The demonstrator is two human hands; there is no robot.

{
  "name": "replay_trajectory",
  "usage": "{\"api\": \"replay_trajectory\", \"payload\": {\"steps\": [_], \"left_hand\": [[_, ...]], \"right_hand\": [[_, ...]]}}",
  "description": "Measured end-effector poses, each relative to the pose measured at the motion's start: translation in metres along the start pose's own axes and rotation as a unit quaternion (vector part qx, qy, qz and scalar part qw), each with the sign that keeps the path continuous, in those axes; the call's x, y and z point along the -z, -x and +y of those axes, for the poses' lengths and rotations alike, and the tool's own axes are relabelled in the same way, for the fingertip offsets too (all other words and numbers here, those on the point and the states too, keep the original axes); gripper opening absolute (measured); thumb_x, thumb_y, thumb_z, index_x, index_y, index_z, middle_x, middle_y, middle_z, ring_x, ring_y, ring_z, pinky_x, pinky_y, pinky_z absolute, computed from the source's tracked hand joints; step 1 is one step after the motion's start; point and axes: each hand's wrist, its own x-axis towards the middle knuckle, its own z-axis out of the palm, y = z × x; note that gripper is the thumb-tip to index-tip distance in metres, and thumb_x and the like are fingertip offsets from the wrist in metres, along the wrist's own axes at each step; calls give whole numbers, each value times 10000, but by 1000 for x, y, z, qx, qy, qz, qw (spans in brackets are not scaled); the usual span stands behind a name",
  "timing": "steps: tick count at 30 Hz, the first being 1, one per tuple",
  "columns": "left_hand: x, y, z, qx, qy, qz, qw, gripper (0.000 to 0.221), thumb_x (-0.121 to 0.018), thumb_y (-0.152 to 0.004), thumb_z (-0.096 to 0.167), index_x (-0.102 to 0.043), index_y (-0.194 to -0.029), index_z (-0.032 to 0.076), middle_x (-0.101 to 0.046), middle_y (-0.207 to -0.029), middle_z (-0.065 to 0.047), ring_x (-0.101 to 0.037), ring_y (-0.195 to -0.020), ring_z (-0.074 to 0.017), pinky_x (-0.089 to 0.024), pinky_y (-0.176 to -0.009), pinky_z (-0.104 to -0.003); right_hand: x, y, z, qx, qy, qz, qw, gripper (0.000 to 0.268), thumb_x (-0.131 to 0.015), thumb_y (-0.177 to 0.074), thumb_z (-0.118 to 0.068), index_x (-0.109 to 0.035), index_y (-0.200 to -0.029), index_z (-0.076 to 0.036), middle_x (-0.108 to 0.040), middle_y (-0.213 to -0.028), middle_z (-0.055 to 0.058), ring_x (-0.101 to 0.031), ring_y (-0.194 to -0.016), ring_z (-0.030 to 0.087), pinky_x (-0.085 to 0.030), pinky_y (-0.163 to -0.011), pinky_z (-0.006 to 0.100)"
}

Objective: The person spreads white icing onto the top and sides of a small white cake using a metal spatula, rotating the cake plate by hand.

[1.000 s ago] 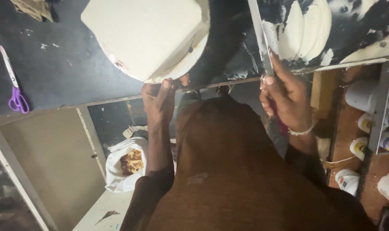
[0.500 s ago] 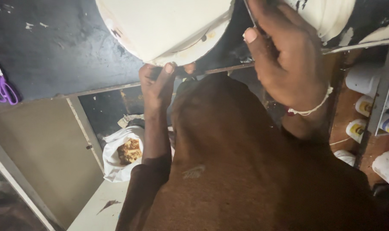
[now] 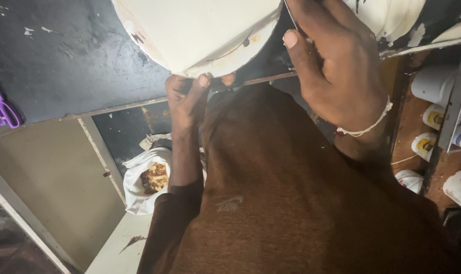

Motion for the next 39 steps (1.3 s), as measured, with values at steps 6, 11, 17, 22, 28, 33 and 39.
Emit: {"api": "replay_trajectory", "payload": {"steps": [6,11,17,22,28,33,39], "left_hand": [[-1,1,-1,-1,-26,3,1000,211,-627,-1059,72,-714,-1198,-60,-753,-1019,-220,-732,-919,-266,-596,-904,-421],[-9,1,5,10,-3,16,1000,246,-644,-1061,81,-693,-1250,-69,-737,-1024,-218,-700,-931,-257,-558,-927,-402],[-13,0,8,34,-8,48,998,293,-657,-1015,94,-668,-1236,-98,-734,-1071,-229,-703,-938,-278,-567,-893,-403],[-14,1,9,28,-24,54,998,324,-672,-1011,100,-663,-1249,-120,-730,-1029,-229,-693,-890,-267,-550,-881,-383],[-10,2,5,15,-22,39,999,295,-685,-1013,114,-682,-1208,-107,-731,-1039,-219,-697,-887,-271,-556,-853,-405],[5,10,-4,40,2,109,993,272,-725,-1027,27,-648,-1219,-150,-672,-1095,-212,-634,-977,-263,-485,-910,-400],[4,4,0,23,37,48,998,320,-695,-1009,33,-614,-1289,-100,-694,-1098,-227,-682,-911,-312,-538,-853,-447]], "right_hand": [[4,4,-6,-14,25,-15,999,373,-539,-1196,-90,-470,-1556,-22,-623,-1164,217,-635,-952,299,-520,-855,404],[5,7,-9,-40,15,-20,999,402,-549,-1167,-71,-457,-1554,-13,-617,-1096,226,-627,-860,276,-512,-770,405],[4,21,-6,-38,21,-10,999,418,-596,-1200,-41,-434,-1585,-69,-592,-1080,178,-589,-819,219,-503,-746,366],[4,27,-8,-59,52,-11,997,495,-623,-1140,-38,-444,-1599,-87,-539,-950,139,-525,-768,226,-484,-707,378],[3,56,5,-104,73,-21,992,517,-613,-1081,-76,-449,-1572,-76,-526,-957,146,-497,-695,197,-456,-573,362],[-9,106,65,-100,117,45,987,572,-617,-1126,-88,-387,-1646,-148,-507,-1004,115,-512,-808,227,-497,-538,335],[-89,146,128,-269,419,-108,860,720,-632,-958,-68,-422,-1635,-196,-579,-1048,139,-615,-666,189,-558,-447,306]]}}
